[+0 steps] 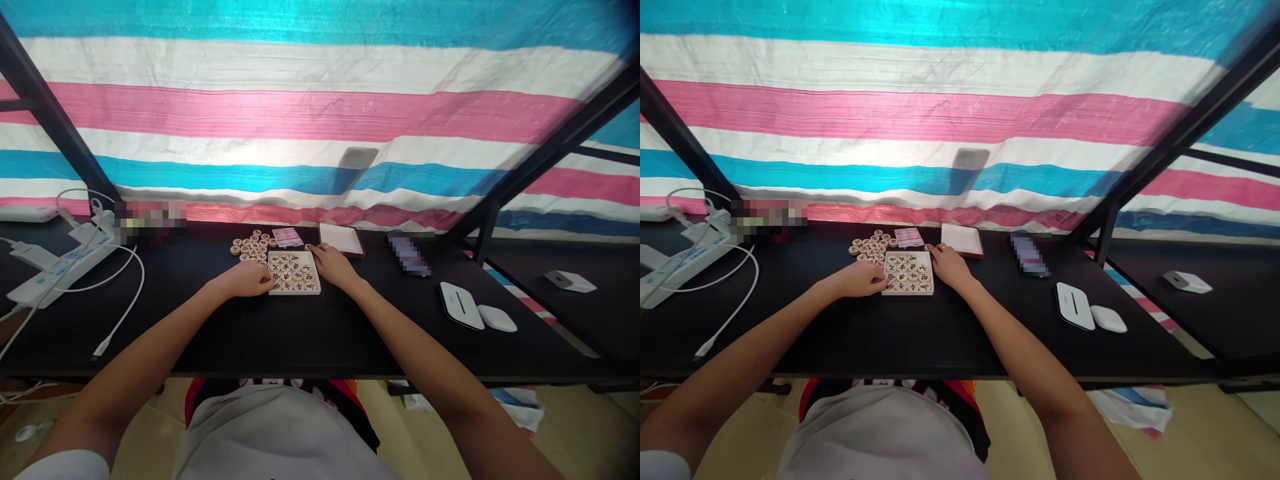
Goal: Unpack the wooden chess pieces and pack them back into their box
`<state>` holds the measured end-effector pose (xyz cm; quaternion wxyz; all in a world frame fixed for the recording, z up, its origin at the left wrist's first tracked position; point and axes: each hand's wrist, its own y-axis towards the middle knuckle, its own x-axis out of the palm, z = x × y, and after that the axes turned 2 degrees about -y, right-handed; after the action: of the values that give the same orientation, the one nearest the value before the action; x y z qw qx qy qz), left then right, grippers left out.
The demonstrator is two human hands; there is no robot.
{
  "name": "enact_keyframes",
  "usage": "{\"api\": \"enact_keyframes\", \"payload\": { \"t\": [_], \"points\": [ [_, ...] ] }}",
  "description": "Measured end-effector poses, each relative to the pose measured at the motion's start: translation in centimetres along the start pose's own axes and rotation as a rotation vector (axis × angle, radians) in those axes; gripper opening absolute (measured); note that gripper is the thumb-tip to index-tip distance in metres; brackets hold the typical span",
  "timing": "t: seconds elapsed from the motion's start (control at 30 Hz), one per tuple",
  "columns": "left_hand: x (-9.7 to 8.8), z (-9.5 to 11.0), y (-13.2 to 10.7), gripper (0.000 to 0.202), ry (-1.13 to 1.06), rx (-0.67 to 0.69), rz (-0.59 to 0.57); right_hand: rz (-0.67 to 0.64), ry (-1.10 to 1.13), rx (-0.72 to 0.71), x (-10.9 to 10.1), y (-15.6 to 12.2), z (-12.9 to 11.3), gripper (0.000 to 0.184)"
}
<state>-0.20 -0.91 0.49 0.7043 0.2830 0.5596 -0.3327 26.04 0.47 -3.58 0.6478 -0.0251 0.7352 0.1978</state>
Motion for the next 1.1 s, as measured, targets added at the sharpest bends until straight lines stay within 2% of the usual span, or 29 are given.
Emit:
{"api": "enact_keyframes", "payload": {
  "t": [0.2, 0.47, 0.67, 1.1],
  "points": [
    [-0.2, 0.1, -0.1, 0.041, 0.004, -0.002, -0.012, -0.029, -0.018, 0.013, 0.2, 0.0, 0.1, 0.045],
    [-0.1, 0.0, -0.1, 0.042, 0.000, 0.002, -0.013, 0.005, 0.025, 0.033, -0.1, 0.0, 0.0, 0.035],
    [-0.3, 0.2, -0.2, 0.043, 0.006, -0.011, -0.032, -0.006, 0.014, 0.029, -0.4, -0.1, -0.2, 0.037],
    [-0.1, -0.1, -0.1, 0.041, -0.030, -0.006, -0.023, -0.048, -0.094, 0.185, -1.4, -0.4, -1.1, 0.037]
  ]
}}
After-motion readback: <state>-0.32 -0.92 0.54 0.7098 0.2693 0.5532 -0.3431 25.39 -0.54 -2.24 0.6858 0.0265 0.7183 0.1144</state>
